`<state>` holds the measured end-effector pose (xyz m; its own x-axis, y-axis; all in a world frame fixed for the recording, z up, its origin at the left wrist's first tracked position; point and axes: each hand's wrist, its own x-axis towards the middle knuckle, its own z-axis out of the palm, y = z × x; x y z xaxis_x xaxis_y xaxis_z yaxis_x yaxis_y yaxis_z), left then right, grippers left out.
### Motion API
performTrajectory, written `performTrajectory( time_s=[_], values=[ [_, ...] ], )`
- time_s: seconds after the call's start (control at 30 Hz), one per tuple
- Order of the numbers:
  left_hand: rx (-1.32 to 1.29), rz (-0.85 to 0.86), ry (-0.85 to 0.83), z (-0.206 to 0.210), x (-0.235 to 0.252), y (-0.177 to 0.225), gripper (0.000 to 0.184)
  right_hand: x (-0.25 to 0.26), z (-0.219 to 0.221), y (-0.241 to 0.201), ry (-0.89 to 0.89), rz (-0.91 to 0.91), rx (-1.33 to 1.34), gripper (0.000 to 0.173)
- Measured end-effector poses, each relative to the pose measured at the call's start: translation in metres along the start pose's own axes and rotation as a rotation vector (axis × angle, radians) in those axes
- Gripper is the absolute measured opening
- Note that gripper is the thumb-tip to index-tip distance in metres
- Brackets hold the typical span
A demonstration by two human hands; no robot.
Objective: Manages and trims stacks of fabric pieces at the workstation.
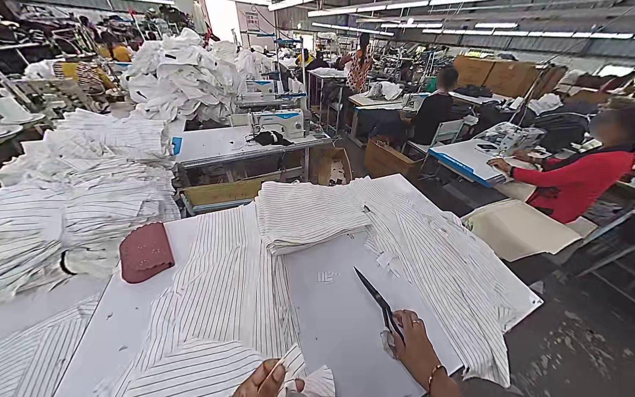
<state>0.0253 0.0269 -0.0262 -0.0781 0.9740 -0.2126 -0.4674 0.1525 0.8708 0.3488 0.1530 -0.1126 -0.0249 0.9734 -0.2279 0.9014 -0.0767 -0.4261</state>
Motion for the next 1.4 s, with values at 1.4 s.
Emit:
performTrajectory(
  time_s=[1.4],
  values=[
    [0.390, 0.444, 0.346, 0.010, -0.054, 0.035, 0.003, -0.136, -0.031, -0.082, -0.680, -0.670, 0.489, 0.046]
  ],
)
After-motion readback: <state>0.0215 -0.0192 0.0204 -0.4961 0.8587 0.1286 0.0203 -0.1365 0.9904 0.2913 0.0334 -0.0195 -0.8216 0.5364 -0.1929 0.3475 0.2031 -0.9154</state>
